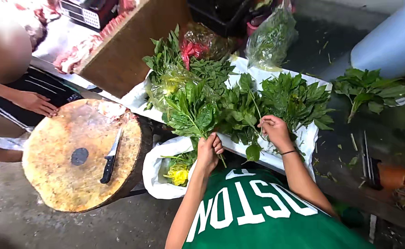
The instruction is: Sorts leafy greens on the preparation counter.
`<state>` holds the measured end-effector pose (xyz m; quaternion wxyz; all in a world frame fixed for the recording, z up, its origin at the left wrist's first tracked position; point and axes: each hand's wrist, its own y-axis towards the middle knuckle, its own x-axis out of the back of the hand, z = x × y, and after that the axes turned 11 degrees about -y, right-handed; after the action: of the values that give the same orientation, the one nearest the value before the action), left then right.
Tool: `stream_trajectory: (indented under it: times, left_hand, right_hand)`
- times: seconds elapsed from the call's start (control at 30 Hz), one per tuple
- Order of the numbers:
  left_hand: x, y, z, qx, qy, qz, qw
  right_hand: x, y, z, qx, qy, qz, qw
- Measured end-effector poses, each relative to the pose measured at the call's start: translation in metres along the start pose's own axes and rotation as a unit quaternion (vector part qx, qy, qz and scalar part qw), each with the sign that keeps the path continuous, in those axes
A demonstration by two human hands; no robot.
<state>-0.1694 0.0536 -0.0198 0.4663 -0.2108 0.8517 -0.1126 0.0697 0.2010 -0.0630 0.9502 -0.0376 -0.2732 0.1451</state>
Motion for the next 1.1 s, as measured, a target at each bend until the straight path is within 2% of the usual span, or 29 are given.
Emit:
stream_trajectory:
  times: [0.1,0.27,0.43,0.57,0.67,0.77,0.9,0.97,1.1]
  left_hand:
    - [-0.008,0.012,0.011,0.028,-0.086,0.007,0.996]
    - [-0.009,0.023,0.036,0.063,-0.156,0.012,0.986]
    - [-0.010,0.028,0.051,0.077,-0.153,0.039,0.984]
    - [-0.012,0.034,0.070,0.057,-0.151,0.047,0.986]
    - [-0.015,0.039,0.084,0.039,-0.127,0.059,0.989]
    - [-0.024,0.043,0.091,0.055,-0.064,0.035,0.996]
    - [-0.030,0.049,0.094,0.052,-0.025,0.008,0.998]
    - [-0.031,0.047,0.094,0.041,0.004,0.014,0.999]
    - [-0.031,0.047,0.087,0.054,0.012,0.040,0.998]
  right_hand:
    - [0.008,-0.007,0.021,0.081,0.073,0.002,0.994]
    - [0.025,-0.016,0.045,0.155,0.071,0.023,0.985]
    - [0.037,-0.037,0.066,0.209,0.079,0.053,0.973]
    - [0.031,-0.056,0.076,0.195,0.058,0.104,0.974]
    - [0.016,-0.063,0.062,0.144,-0.029,0.174,0.974]
    - [0.004,-0.063,0.041,0.092,-0.124,0.226,0.962]
    - [-0.001,-0.054,0.029,0.151,-0.196,0.173,0.953]
    - [-0.003,-0.049,0.030,0.151,-0.215,0.157,0.952]
    - [-0.001,-0.035,0.034,0.106,-0.199,0.209,0.952]
